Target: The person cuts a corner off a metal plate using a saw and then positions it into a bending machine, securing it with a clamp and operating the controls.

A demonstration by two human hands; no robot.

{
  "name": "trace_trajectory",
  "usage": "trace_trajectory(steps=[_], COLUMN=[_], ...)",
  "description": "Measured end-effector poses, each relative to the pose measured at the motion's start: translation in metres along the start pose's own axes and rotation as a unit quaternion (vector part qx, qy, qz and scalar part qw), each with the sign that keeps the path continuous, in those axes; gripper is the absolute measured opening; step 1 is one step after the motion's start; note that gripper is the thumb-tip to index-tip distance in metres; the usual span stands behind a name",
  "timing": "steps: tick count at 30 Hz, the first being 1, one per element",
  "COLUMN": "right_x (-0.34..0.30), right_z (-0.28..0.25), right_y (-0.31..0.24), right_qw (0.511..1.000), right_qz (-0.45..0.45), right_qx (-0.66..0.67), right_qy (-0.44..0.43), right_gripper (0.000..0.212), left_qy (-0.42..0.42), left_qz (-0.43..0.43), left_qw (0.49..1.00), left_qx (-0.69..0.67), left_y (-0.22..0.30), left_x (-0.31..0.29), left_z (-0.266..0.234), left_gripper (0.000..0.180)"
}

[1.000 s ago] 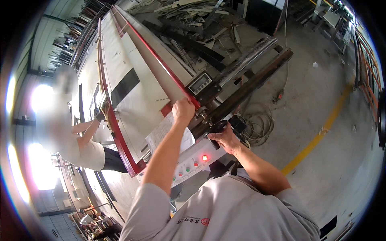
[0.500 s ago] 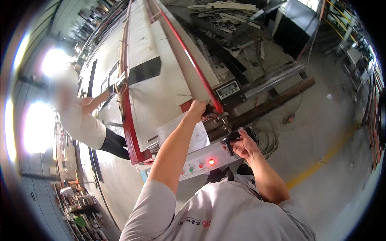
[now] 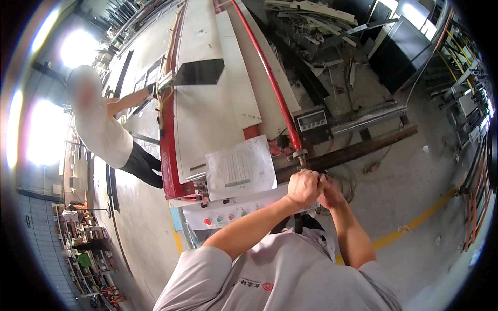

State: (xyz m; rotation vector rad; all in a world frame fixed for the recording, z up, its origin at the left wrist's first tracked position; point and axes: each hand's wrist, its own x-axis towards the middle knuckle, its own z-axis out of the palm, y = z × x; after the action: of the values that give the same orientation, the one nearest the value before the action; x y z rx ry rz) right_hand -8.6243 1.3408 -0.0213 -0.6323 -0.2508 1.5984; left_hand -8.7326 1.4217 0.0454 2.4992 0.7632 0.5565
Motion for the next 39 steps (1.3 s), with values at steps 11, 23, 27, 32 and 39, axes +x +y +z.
trace_trajectory(steps=[11,23,27,32,39], right_x=[-0.005,-0.004,0.000,0.000,0.014], right_z=[0.011,0.033,0.021,0.027,-0.021], right_y=[-0.007,-0.011,-0.007,-0.003,0.020], right_qw=[0.962,0.972,0.970,0.973,0.972], right_qz=[-0.109,-0.045,-0.063,-0.072,-0.084], right_qx=[-0.250,-0.186,-0.204,-0.170,-0.200], right_qy=[0.028,0.138,0.118,0.139,0.086], right_gripper=[0.014,0.017,0.017,0.018,0.019], left_qy=[0.053,0.084,0.079,0.015,-0.008], left_qz=[0.047,0.083,0.048,-0.022,-0.112], left_qw=[0.995,0.988,0.990,0.997,0.994], left_qx=[-0.074,-0.101,-0.108,-0.074,0.013], left_y=[-0.014,-0.015,-0.011,-0.002,0.006], left_x=[-0.005,-0.009,-0.008,-0.003,0.004], left_z=[0.000,-0.006,-0.007,-0.011,-0.004], left_gripper=[0.019,0.028,0.026,0.032,0.045])
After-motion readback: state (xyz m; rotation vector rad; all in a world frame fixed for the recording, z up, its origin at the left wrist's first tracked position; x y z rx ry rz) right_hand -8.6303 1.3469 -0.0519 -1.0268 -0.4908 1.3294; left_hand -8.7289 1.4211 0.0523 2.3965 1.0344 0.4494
